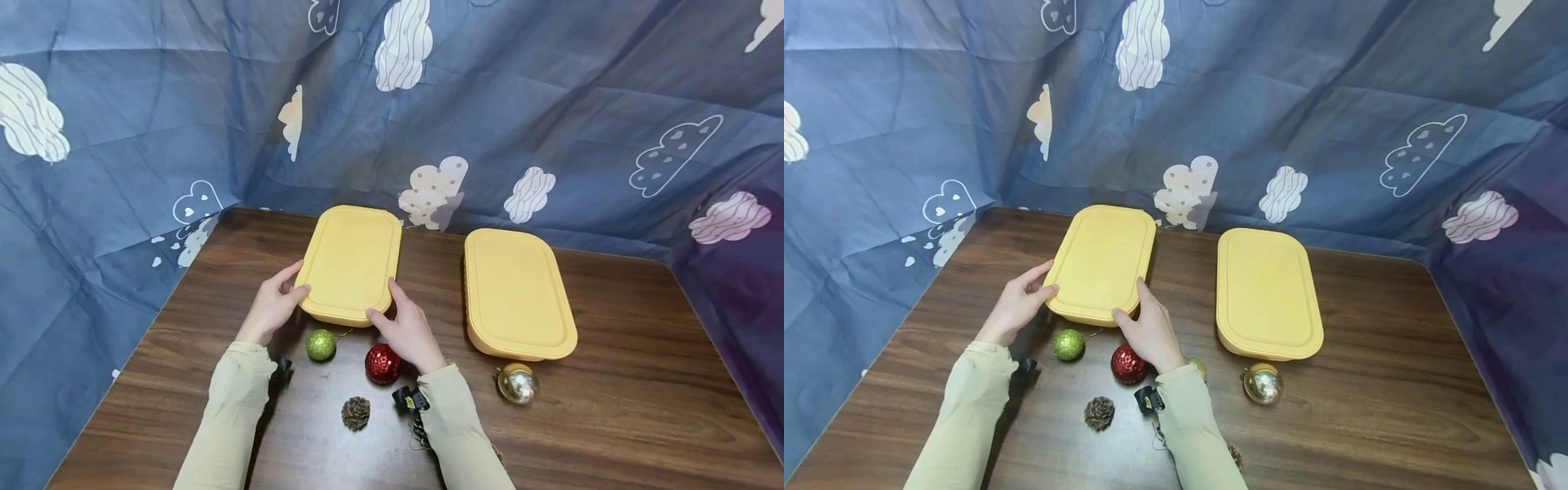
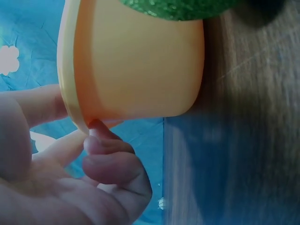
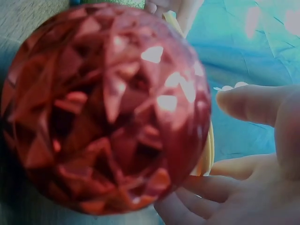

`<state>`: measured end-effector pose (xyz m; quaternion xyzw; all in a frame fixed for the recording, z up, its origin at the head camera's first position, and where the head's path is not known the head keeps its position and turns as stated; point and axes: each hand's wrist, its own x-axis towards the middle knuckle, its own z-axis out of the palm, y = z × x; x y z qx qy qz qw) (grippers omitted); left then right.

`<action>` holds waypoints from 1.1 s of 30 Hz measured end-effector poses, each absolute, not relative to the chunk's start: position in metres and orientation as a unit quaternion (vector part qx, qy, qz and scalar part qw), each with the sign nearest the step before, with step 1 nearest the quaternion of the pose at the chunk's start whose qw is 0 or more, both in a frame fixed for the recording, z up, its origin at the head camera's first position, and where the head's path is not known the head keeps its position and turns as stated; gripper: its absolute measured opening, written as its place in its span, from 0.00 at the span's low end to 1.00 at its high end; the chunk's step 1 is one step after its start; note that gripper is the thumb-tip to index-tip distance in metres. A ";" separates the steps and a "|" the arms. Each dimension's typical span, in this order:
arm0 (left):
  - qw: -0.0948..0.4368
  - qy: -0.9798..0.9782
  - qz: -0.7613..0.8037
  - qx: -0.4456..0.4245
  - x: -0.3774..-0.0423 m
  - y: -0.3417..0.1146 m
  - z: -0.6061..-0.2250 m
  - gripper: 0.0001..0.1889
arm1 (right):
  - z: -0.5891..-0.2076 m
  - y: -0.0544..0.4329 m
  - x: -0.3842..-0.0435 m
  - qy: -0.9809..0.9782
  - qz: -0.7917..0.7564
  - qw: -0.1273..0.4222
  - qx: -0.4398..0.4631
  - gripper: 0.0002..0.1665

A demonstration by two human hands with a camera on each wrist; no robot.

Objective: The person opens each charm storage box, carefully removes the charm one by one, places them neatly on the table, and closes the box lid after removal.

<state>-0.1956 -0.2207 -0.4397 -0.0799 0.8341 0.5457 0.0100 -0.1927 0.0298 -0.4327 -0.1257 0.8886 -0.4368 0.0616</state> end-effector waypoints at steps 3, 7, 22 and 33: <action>0.005 0.837 0.543 -0.072 -0.197 -0.220 -0.440 0.29 | -0.432 0.031 -0.192 0.892 -0.433 0.056 -0.117 0.43; 0.006 0.836 0.545 -0.067 -0.200 -0.219 -0.440 0.29 | -0.430 0.030 -0.192 0.896 -0.429 0.049 -0.102 0.43; 0.010 0.863 0.499 -0.078 -0.198 -0.219 -0.438 0.28 | -0.419 0.033 -0.183 0.905 -0.410 -0.003 -0.113 0.40; -0.143 0.895 0.418 -0.070 -0.178 -0.224 -0.414 0.23 | -0.380 0.076 -0.168 0.884 -0.424 -0.113 -0.161 0.30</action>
